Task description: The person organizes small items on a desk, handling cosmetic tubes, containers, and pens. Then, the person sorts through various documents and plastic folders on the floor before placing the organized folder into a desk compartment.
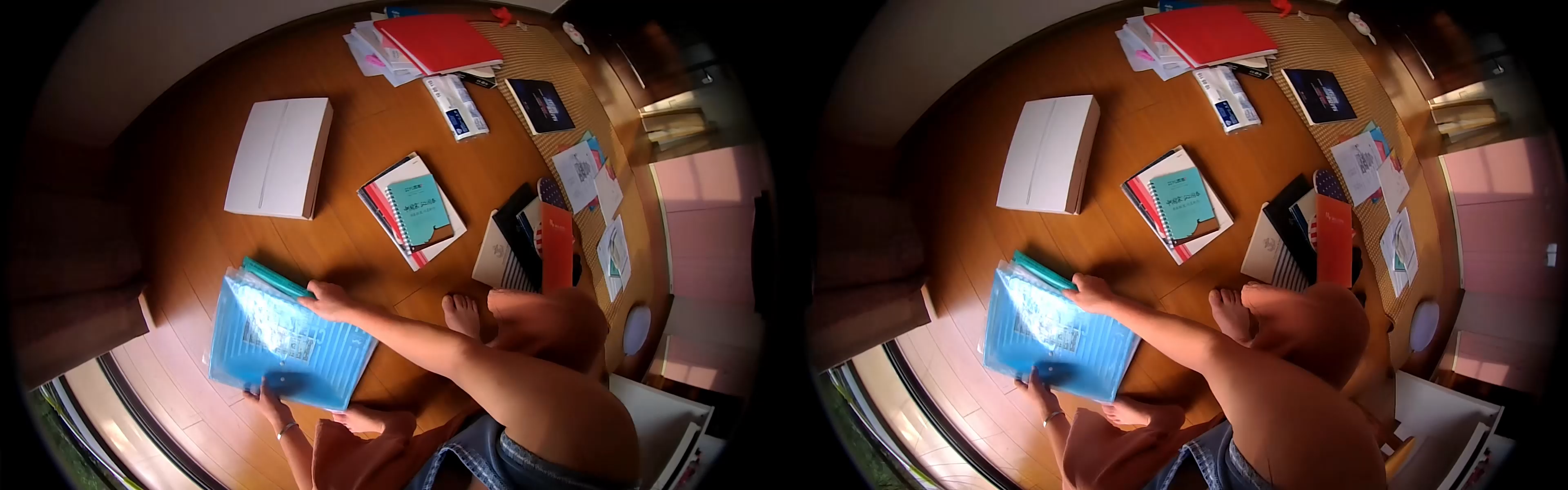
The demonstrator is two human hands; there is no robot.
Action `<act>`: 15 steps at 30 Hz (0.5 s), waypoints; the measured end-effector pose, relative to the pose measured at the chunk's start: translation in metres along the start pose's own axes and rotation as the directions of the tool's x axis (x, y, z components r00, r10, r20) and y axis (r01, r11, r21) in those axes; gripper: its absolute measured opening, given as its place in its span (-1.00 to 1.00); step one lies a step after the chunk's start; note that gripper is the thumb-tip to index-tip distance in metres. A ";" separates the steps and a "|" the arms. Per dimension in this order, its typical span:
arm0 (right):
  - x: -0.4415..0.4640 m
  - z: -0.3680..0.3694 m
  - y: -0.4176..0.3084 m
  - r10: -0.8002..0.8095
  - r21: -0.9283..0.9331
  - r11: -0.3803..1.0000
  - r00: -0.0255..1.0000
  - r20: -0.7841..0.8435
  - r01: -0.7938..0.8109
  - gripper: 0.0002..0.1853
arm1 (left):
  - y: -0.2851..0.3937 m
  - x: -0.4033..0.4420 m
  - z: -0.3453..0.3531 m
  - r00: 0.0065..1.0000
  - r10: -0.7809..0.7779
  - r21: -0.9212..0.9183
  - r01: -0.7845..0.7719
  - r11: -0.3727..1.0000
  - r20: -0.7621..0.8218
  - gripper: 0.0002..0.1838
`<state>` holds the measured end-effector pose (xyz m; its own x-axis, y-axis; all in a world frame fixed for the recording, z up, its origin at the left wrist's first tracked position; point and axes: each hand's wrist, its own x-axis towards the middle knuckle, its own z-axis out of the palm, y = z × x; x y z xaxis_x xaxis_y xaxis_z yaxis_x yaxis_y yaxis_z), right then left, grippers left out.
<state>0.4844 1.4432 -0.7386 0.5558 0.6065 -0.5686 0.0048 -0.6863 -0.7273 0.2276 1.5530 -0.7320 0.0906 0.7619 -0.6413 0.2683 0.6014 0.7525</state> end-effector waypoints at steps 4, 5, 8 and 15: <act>-0.007 0.000 -0.012 0.032 0.215 0.976 0.999 0.031 -0.038 -0.33 | -0.017 0.014 -0.022 0.998 -0.013 -0.073 0.017 0.997 0.063 -0.51; -0.008 0.001 -0.011 0.007 0.238 0.971 1.000 0.005 -0.008 -0.26 | -0.022 0.024 -0.032 0.993 -0.010 -0.062 0.018 0.998 0.117 -0.59; -0.016 -0.018 -0.022 -0.043 0.272 0.962 0.964 0.263 -0.031 -0.14 | -0.027 0.040 -0.036 0.978 -0.067 -0.096 0.087 0.992 0.196 -0.71; -0.016 -0.021 -0.007 -0.044 0.112 0.993 0.985 0.166 0.025 -0.28 | 0.018 0.019 0.001 0.891 -0.063 -0.198 0.168 0.966 0.449 -0.66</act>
<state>0.4929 1.4298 -0.7167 0.4096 0.6941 -0.5920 -0.0741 -0.6214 -0.7800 0.2349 1.5783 -0.7311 0.4943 0.5334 -0.6864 0.0847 0.7563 0.6487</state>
